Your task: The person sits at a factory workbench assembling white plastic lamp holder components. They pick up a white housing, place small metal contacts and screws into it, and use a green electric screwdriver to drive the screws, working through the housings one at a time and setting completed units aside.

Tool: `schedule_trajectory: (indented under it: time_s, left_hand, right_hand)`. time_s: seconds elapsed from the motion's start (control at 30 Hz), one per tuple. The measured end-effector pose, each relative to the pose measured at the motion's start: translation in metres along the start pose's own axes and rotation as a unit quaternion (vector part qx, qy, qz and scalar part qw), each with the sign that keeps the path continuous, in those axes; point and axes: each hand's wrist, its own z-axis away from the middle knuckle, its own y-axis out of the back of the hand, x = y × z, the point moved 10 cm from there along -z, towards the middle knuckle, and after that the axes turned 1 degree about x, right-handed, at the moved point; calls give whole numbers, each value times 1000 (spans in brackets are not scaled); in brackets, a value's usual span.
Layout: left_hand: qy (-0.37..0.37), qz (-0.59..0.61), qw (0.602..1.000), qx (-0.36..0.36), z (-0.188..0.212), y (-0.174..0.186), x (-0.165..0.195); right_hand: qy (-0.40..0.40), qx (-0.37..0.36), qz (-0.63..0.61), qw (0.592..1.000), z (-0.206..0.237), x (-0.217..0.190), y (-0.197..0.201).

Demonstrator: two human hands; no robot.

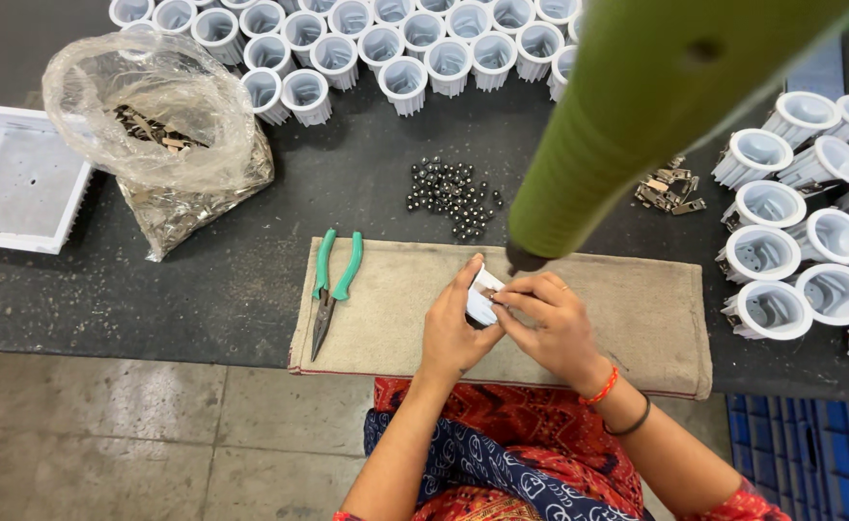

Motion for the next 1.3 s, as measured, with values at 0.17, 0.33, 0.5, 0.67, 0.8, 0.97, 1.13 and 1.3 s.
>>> schedule_trajectory:
  time_s: [0.17, 0.33, 0.5, 0.67, 0.8, 0.97, 1.13, 1.3]
  left_hand:
    - [-17, 10, 1000, 9, 0, 2, 3]
    - [77, -12, 997, -27, 3, -6, -16]
    - [-29, -18, 999, -10, 0, 0, 4]
    - [-31, 13, 999, -34, -5, 2, 6]
    - [5, 24, 999, -32, -7, 5, 3]
    - [4, 27, 999, -29, -8, 6, 3]
    - [-23, -21, 999, 14, -4, 6, 11]
    - [-24, -27, 999, 33, -2, 4, 12]
  right_hand:
    - [-7, 3, -14, 1000, 1, -1, -3]
    - [-1, -11, -17, 1000, 1, -4, -5]
    - [8, -26, 17, 999, 0, -11, -4]
    - [-4, -65, -35, 997, 2, 1, -6]
    - [-109, -12, -79, 991, -15, 59, 15]
    - [-253, 17, -15, 967, -50, 132, 53]
    - [-325, -3, -1, 946, -74, 142, 58]
    - [-232, -10, 54, 971, -97, 110, 56]
